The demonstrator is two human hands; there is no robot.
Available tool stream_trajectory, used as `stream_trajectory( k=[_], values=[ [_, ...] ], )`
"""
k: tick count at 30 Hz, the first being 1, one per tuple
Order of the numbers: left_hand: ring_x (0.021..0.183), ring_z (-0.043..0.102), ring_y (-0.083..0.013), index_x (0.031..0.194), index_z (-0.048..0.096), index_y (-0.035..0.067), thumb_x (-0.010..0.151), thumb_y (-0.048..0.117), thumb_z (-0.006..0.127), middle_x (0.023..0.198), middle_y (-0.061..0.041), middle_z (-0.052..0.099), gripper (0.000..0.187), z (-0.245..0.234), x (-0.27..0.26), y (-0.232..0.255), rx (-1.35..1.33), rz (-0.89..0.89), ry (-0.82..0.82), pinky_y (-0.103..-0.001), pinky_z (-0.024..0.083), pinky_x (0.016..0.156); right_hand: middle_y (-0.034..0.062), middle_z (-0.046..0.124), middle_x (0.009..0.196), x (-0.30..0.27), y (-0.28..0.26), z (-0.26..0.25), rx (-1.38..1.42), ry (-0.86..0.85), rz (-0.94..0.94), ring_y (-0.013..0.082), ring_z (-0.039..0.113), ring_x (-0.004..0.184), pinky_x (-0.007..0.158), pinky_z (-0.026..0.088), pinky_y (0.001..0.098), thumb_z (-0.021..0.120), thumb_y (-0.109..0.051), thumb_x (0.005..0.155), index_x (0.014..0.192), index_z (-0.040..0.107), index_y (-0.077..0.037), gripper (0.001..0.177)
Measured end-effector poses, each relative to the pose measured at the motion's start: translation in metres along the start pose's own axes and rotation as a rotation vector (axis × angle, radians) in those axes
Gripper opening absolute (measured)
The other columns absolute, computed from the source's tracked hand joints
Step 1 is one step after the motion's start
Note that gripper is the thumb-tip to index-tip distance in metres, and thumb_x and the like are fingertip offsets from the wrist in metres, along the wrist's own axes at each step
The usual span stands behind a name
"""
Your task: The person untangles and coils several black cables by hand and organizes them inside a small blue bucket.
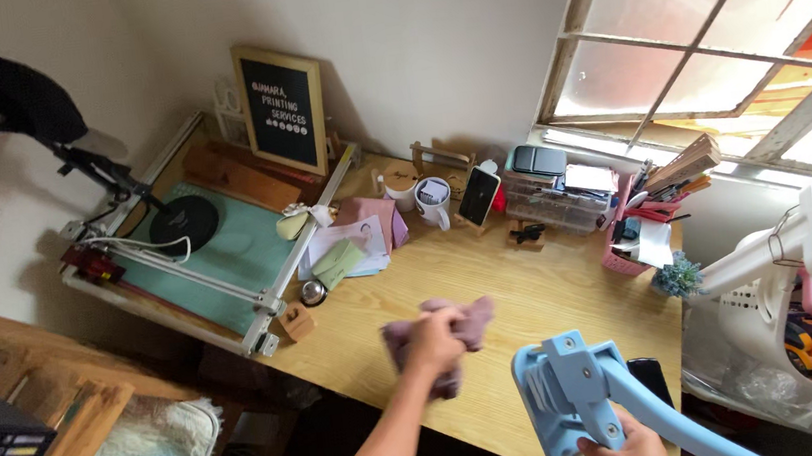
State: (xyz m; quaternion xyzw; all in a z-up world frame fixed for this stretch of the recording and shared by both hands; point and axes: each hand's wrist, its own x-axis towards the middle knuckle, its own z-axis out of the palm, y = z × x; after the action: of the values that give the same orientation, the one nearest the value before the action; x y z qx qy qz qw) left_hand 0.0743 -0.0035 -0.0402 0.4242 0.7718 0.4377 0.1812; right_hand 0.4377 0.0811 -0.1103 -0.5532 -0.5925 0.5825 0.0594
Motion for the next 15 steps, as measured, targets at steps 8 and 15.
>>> stream_trajectory(
  k=[8,15],
  values=[
    [0.096,0.073,-0.0306,0.103,0.073,0.004,0.071,0.010,0.073,0.102,-0.017,0.075,0.032,0.036,-0.053,-0.016,-0.090,0.001,-0.342,-0.038,0.056,0.084,0.0103,0.079,0.112,-0.013,-0.022,0.006,-0.046,0.033,-0.245,0.0199,0.069,0.111,0.098,0.049,0.0352,0.088,-0.005,0.067,0.126,0.072,-0.007,0.062],
    [0.098,0.073,-0.0149,0.113,0.073,0.007,0.082,0.008,0.071,0.103,-0.004,0.078,0.031,-0.020,-0.096,-0.162,0.036,-0.244,-0.691,-0.032,0.058,0.088,0.0113,0.063,0.141,-0.065,-0.101,0.039,0.148,0.052,-0.304,0.0222,0.054,0.135,0.113,0.040,0.0392,0.079,-0.005,0.067,0.146,0.050,-0.008,0.085]
  ],
)
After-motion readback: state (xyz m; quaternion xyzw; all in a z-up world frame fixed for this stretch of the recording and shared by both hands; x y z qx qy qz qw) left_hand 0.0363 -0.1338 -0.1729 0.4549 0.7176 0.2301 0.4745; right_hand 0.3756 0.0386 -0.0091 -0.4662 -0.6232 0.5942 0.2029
